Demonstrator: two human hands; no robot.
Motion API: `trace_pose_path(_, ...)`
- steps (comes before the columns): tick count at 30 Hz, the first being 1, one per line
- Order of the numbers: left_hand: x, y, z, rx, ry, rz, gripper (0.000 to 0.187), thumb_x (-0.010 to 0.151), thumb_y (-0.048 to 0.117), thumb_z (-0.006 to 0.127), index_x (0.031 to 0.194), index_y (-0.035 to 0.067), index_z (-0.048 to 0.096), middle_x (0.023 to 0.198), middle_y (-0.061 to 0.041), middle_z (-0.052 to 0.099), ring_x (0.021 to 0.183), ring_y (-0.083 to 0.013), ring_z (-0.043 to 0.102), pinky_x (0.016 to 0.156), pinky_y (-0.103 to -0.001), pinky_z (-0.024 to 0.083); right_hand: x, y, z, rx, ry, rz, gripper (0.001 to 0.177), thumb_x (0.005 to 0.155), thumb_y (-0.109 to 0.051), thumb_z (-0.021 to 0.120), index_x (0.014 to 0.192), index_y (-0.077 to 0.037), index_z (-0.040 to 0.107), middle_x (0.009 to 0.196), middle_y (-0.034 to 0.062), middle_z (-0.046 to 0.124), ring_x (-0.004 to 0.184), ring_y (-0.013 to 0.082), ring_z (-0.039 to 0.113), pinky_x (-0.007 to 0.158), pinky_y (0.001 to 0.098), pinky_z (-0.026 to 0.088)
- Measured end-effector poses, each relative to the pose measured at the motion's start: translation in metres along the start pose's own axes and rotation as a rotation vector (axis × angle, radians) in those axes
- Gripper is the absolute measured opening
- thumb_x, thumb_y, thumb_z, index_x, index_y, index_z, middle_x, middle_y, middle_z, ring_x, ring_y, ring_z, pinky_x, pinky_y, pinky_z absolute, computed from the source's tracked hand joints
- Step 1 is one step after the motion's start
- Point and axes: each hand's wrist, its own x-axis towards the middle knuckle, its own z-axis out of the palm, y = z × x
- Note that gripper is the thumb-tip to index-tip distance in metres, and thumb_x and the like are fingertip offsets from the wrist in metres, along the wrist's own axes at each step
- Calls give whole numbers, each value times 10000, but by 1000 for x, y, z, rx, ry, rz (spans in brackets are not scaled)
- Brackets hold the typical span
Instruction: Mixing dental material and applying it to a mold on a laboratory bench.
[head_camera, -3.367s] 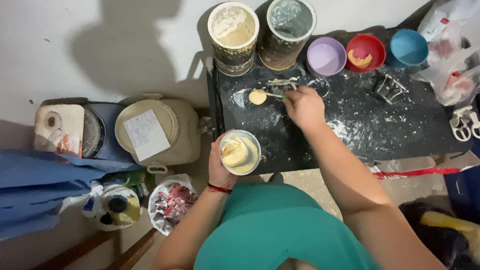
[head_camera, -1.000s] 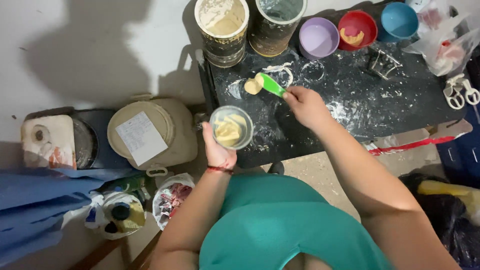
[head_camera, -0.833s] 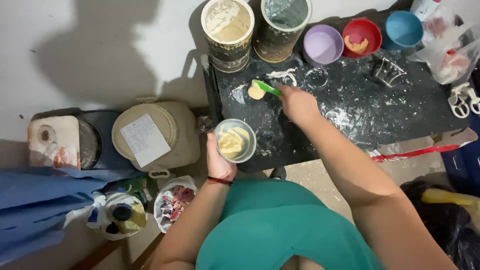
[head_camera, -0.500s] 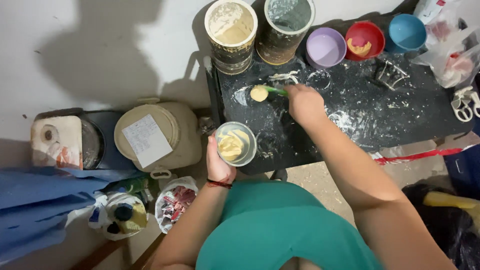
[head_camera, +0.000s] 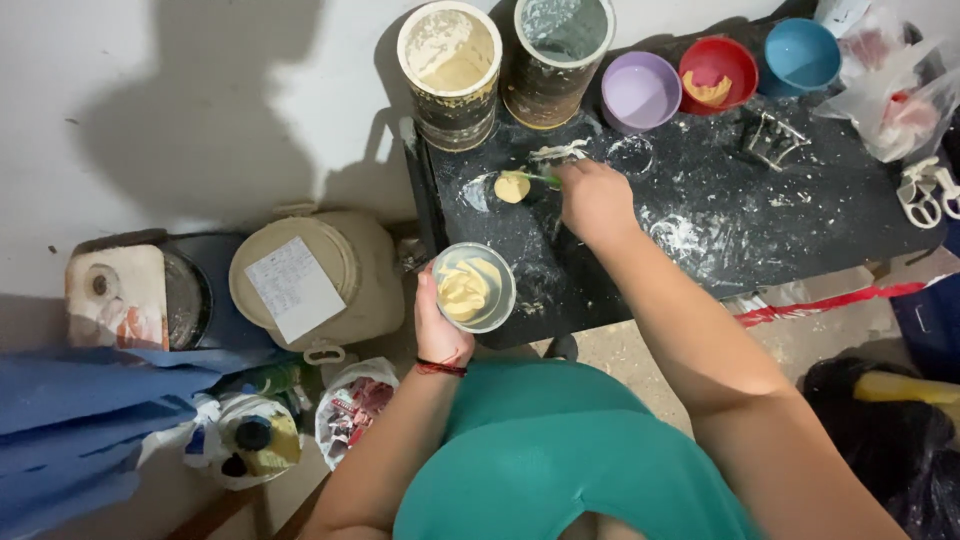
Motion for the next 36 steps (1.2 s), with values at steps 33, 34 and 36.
trace_pose_path(33,7,-86,68,105,-59,-466,620,933,584,665,1336,113,684,1325,-189,699,1224,-379,674,1049,-555,551,-190,54,-132,508,325,50,315,936,-94,676,1187,-232,809,1024,80,692,912,347,674,794,441,517)
trace_pose_path(34,2,-100,72,104,-64,-465,620,933,584,665,1336,113,684,1325,-189,699,1224,-379,674,1049,-555,551,-199,70,-137,504,329,49,315,936,-94,676,1187,-232,809,1024,80,692,912,347,674,794,441,517)
trace_pose_path(36,-6,-128,82,128,-68,-474,622,941,573,657,1358,111,675,1354,-184,685,1245,-382,657,1060,-565,538,-215,104,-149,649,251,180,272,888,-117,764,1146,-178,827,996,86,719,868,312,708,789,395,561)
